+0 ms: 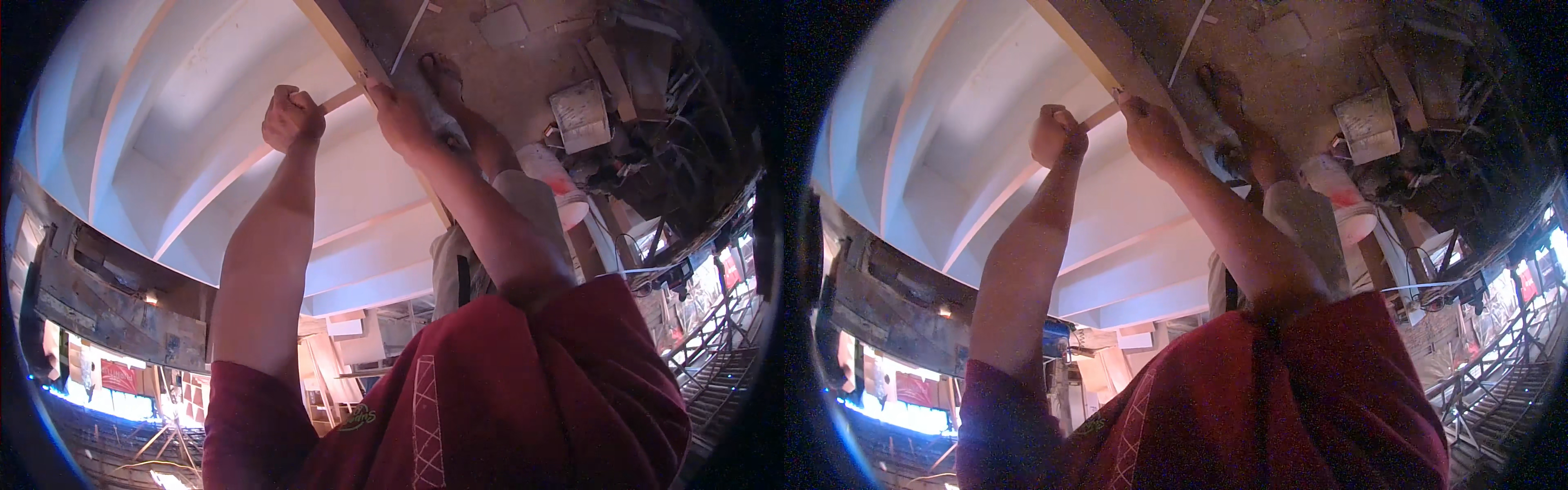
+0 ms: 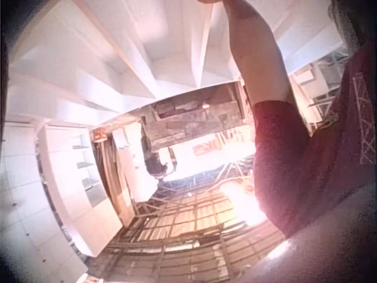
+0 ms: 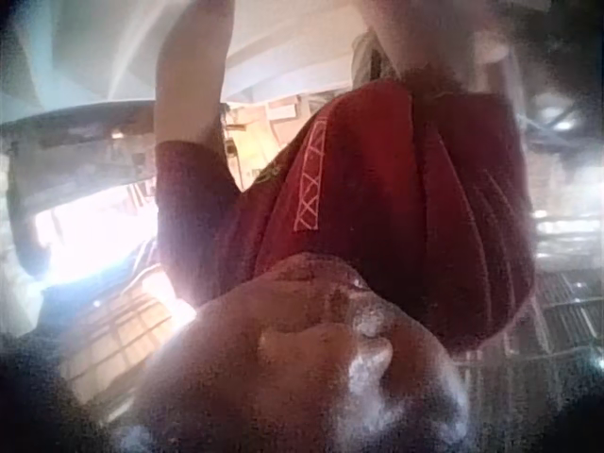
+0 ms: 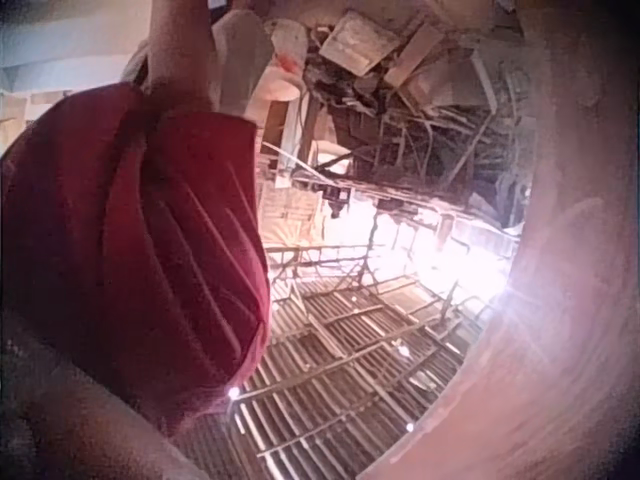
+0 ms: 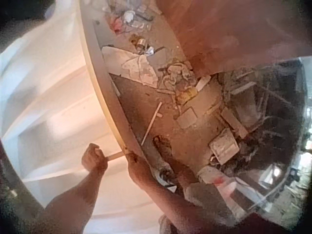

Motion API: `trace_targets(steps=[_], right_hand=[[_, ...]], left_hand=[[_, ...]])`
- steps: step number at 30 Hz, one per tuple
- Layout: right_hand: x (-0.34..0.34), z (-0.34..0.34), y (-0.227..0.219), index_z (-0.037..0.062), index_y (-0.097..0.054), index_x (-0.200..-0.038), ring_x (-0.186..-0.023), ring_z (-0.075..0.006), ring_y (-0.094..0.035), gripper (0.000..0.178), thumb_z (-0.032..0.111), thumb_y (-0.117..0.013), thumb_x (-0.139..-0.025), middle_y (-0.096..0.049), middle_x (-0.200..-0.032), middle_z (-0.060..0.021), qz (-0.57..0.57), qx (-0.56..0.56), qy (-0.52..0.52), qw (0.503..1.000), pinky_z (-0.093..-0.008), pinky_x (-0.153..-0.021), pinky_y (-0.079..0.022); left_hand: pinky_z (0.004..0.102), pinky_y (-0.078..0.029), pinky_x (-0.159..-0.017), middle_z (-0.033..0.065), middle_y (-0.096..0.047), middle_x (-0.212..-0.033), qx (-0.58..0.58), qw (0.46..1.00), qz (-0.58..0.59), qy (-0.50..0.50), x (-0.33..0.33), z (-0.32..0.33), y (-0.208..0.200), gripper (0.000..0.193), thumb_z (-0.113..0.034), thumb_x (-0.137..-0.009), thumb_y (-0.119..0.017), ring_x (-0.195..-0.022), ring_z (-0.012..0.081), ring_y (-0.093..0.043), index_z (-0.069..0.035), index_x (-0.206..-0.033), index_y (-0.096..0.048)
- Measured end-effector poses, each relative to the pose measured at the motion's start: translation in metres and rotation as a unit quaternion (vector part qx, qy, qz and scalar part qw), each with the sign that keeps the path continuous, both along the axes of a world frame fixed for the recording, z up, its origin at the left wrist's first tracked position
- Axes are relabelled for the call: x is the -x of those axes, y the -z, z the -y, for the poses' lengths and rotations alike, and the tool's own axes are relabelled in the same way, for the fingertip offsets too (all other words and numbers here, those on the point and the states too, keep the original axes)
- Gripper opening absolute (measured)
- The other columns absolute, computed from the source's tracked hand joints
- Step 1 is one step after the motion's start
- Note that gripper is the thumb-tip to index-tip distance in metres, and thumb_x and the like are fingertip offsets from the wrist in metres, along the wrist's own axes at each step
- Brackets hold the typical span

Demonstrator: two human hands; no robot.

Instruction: The person marks the joints of a white wooden cabinet using a pencil and a metal square, then scores and trims excess laminate or material from the edges using a utility knife.

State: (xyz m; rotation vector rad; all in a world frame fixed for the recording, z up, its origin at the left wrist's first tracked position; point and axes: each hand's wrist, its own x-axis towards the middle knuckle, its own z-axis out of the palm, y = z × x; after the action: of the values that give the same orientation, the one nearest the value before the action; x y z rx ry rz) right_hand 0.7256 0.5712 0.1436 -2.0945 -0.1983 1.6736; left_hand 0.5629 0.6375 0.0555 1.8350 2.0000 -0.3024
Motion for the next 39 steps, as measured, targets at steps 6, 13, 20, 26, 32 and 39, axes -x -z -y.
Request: trace_targets(steps=[6,13,20,26,32,39], right_hand=[[0.008,-0.014,0.021,-0.0024,-0.068,-0.114,-0.099,-0.0306,-0.062,0.055,0.047,-0.046,-0.105,-0.068,-0.099,-0.0181,0.079,-0.058,0.010,0.995,-0.0419,-0.089,-0.048],[0.002,-0.025,0.005,-0.0009,-0.062,-0.119,-0.108,-0.0438,-0.065,0.037,0.026,-0.039,-0.107,-0.070,-0.106,-0.0263,0.107,-0.180,-0.006,0.978,-0.0499,-0.092,-0.053],[0.002,-0.038,0.013,-0.0022,-0.060,-0.120,-0.103,-0.0437,-0.067,0.033,0.020,-0.041,-0.105,-0.069,-0.103,-0.0272,0.150,-0.232,-0.102,0.956,-0.0522,-0.088,-0.053],[-0.001,-0.077,0.022,-0.0048,-0.069,-0.113,-0.087,-0.0253,-0.067,0.061,0.051,-0.045,-0.105,-0.072,-0.092,-0.0195,-0.020,0.010,-0.013,1.000,-0.0413,-0.079,-0.051],[-0.006,-0.089,0.039,-0.0037,-0.066,-0.090,-0.065,-0.0187,-0.048,0.061,0.052,-0.046,-0.104,-0.055,-0.066,-0.0083,0.053,-0.086,0.006,0.995,-0.0405,-0.061,-0.043],[-0.015,-0.104,0.034,-0.0016,-0.067,-0.110,-0.089,-0.0329,-0.060,0.052,0.044,-0.042,-0.105,-0.064,-0.091,-0.0185,0.084,-0.093,-0.017,0.992,-0.0460,-0.080,-0.049]], left_hand=[[0.0468,-0.053,-0.070,0.0063,-0.072,-0.084,-0.032,0.999,0.027,0.018,-0.001,-0.003,0.008,0.015,-0.023,-0.084,-0.052,-0.078,0.0313,-0.069,-0.018,-0.088,-0.066],[0.0475,-0.053,-0.069,0.0080,-0.072,-0.083,-0.023,0.999,0.023,0.014,-0.006,-0.003,0.000,0.014,-0.022,-0.084,-0.053,-0.076,0.0331,-0.068,-0.015,-0.088,-0.066],[0.0479,-0.052,-0.068,0.0082,-0.071,-0.081,-0.027,0.999,0.031,0.012,-0.002,-0.001,-0.003,0.014,-0.022,-0.085,-0.053,-0.076,0.0336,-0.068,-0.015,-0.087,-0.065],[0.0476,-0.051,-0.070,0.0081,-0.070,-0.080,-0.015,1.000,0.019,0.005,0.003,-0.001,-0.003,0.014,-0.021,-0.085,-0.051,-0.077,0.0331,-0.068,-0.014,-0.087,-0.063],[0.0474,-0.051,-0.072,0.0084,-0.070,-0.079,-0.016,0.999,0.037,0.015,-0.007,-0.004,0.000,0.014,-0.020,-0.084,-0.051,-0.078,0.0324,-0.067,-0.013,-0.088,-0.062],[0.0461,-0.052,-0.074,0.0072,-0.070,-0.082,0.019,0.999,0.044,0.021,-0.017,-0.005,-0.002,0.013,-0.020,-0.084,-0.051,-0.080,0.0313,-0.068,-0.014,-0.088,-0.063]])
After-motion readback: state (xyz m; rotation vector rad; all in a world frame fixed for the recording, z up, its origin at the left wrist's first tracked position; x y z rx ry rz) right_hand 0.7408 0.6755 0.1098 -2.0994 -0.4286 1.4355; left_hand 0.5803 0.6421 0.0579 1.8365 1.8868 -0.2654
